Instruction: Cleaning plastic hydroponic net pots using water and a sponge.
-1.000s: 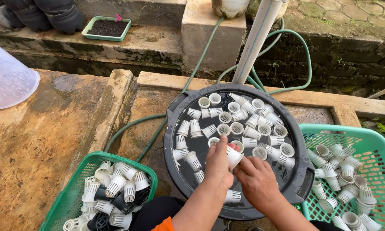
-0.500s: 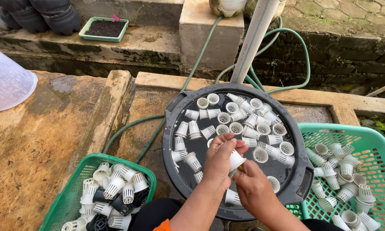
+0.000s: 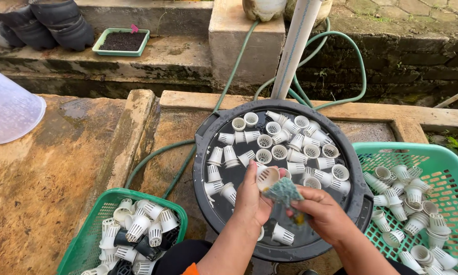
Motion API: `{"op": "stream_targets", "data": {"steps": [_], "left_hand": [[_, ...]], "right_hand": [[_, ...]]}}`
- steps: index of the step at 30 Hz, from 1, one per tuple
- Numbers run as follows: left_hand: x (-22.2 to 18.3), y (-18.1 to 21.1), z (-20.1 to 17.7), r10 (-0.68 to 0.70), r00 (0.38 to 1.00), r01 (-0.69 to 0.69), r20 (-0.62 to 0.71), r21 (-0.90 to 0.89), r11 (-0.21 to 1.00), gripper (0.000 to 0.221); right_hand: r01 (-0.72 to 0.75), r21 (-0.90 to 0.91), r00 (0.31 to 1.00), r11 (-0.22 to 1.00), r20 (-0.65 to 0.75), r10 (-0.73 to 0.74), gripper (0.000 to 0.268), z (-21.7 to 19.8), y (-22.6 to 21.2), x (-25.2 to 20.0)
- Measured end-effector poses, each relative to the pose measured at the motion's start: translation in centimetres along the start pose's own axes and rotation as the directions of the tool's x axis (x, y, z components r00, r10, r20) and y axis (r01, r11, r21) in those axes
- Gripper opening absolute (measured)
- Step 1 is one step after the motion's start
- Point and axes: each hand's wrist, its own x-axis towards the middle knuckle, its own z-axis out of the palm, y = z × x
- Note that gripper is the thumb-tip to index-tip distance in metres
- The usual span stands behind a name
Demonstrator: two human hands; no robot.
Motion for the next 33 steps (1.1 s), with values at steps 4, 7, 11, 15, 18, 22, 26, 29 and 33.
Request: {"op": "stream_targets", "data": {"steps": [4,7,11,15,18,22,26,29,33], "left_hand": [[-0.3,0.1,0.0,-0.095,0.995,0.094,-0.011,-0.059,0.994,0.052],[-0.5,-0.6,0.0,-0.158,0.985,0.156,0.062,0.042,0.987,0.051],[-1.1,-1.5,0.4,0.081,0.989,-0.131,0.125,0.467,0.875,0.072],[-3.3,-0.9,1.1,0.264,0.853,-0.520,0.450,0.777,0.355,0.084],[-6.3,1.3,4.7,0.227,0.802,-0.575,0.552,0.817,0.045,0.086],[-5.0,0.6,3.4,0.287,0.689,-0.629,0.665,0.746,-0.219,0.091],[-4.1,-0.6,1.4,0.305,0.580,-0.628,0.755,0.653,-0.424,0.075],[-4.2,-0.5,2.3,0.307,0.485,-0.657,0.819,0.573,-0.490,0.074],[-3.8,-0.7,1.9,0.319,0.507,-0.668,0.800,0.599,-0.442,0.081]], "right_hand": [[0.054,0.095,0.971,0.994,-0.236,-0.030,0.035,0.6,-2.5,-1.2],[0.271,-0.123,0.890,0.955,-0.346,-0.297,0.031,0.7,-2.2,-1.3],[0.422,-0.905,0.595,0.058,0.228,-0.771,0.044,5.1,-4.5,-2.0],[0.207,-0.961,0.604,-0.184,0.274,-0.748,0.049,4.7,-5.8,-1.2],[0.397,-0.864,0.660,0.309,0.036,-0.750,0.056,1.2,-4.6,-0.3],[0.492,-0.841,0.606,0.225,0.145,-0.782,0.054,3.8,-5.7,-2.0],[0.402,-0.901,0.577,-0.166,0.390,-0.718,0.051,5.3,-5.6,-2.2],[0.394,-0.843,0.730,0.367,0.044,-0.682,0.048,1.3,-3.0,-0.6],[0.443,-0.765,0.745,0.466,0.026,-0.667,0.048,2.6,-3.6,-1.2]]}}
